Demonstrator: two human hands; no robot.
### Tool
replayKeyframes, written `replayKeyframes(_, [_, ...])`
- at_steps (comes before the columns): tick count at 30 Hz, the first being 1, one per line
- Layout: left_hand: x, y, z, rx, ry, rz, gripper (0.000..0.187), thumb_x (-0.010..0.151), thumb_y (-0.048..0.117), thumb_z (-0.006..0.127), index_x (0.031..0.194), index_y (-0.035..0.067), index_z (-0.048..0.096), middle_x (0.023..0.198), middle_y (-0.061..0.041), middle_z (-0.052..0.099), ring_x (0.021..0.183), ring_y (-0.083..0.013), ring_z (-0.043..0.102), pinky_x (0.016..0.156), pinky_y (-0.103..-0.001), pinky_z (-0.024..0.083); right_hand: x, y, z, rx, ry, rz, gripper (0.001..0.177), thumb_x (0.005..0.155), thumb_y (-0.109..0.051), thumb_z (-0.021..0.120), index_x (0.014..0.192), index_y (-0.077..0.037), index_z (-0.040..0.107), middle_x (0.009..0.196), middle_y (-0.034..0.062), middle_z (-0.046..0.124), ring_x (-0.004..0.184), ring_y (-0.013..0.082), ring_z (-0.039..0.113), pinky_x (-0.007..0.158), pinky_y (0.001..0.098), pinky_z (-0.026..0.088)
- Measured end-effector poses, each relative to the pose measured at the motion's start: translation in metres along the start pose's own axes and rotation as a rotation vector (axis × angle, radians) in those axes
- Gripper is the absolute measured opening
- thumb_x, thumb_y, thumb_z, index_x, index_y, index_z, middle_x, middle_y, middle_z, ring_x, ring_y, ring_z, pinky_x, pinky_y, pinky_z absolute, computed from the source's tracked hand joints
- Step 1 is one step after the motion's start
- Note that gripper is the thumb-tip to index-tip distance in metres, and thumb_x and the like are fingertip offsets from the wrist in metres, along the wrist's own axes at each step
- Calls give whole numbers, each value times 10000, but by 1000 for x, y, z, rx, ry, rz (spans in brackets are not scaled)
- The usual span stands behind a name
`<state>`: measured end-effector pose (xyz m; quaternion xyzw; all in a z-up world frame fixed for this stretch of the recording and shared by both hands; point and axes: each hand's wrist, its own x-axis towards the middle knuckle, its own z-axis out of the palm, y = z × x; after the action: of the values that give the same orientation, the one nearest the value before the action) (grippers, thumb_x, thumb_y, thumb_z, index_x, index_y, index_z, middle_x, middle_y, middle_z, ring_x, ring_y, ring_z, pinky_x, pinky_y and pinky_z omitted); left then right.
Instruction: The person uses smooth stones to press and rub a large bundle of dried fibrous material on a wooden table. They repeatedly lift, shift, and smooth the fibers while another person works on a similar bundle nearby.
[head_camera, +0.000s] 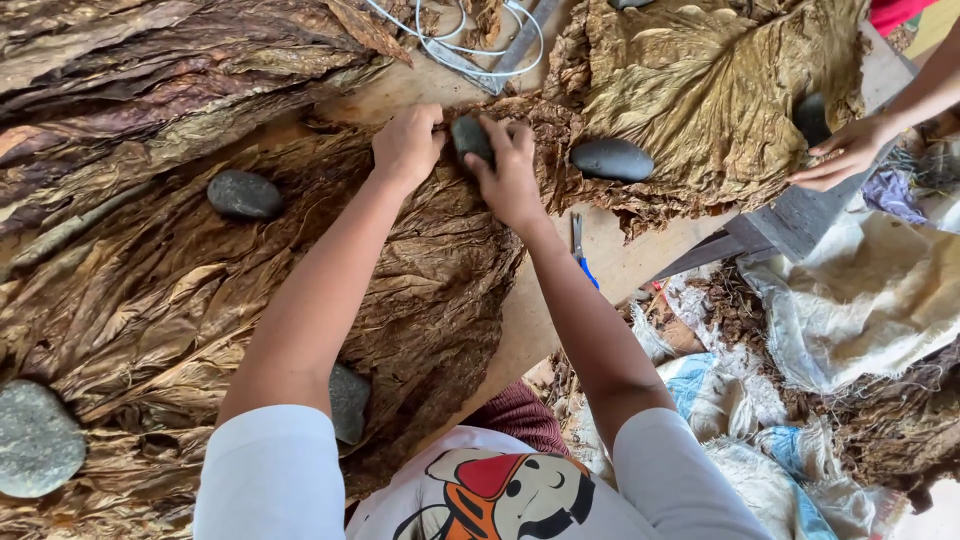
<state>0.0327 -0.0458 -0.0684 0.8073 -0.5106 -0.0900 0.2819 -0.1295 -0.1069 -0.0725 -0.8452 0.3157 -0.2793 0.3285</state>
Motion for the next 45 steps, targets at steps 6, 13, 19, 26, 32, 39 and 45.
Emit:
replayKeyframes(6, [7,-18,1,106,194,29,151,886,207,725,775,170,630,652,37,641,542,-111,590,424,-252,468,12,18,5,-277,-151,228,472,913,-154,584,1363,-137,441,1323,208,249,1150,296,317,984,595,402])
replayKeyframes(13, [-2,-26,-68,-32,93,-19,201,963,325,637,820,190,595,736,63,629,516,-61,478,544,-264,421,23,33,0,-590,-138,260,593,843,-515,654,1356,-273,480,1329,182,322,1155,435,308,934,576,375])
replayKeyframes(19, [-85,-74,-138,-206,97,53,160,1004,206,541,999,81,640,869,-79,609,695,-210,507,620,-385,391,17,25,4,-556,-84,248,585,836,-485,676,1356,-279,508,1256,155,305,1108,446,310,936,624,319])
replayKeyframes(26, [-184,-105,-200,-244,146,-183,168,982,198,510,1103,143,612,1197,-81,596,926,-253,554,756,-418,435,16,-59,24,-408,61,-198,510,868,-217,766,1305,-55,559,1206,225,429,1094,372,399,921,493,424])
replayKeyframes(32, [-232,-81,-214,-248,170,-228,84,962,49,536,971,133,533,918,-33,596,826,-160,565,786,-321,486,-38,-254,93,-264,-564,-342,325,965,-165,553,1258,-25,531,1305,255,503,1081,398,577,932,445,533])
replayKeyframes(39, [-257,-95,-187,-130,60,-51,155,884,91,612,1033,127,627,940,-117,645,920,-306,623,762,-421,520,25,-144,258,-685,-399,-447,394,789,-204,686,1141,-83,558,904,230,592,905,493,611,684,517,555])
replayKeyframes(45, [-236,-111,-176,-124,118,-23,166,875,85,629,1032,141,636,904,-114,642,892,-313,621,742,-419,510,15,-195,154,-71,-601,-143,529,874,-301,679,1353,-194,482,1271,235,562,1204,424,527,1002,505,456])
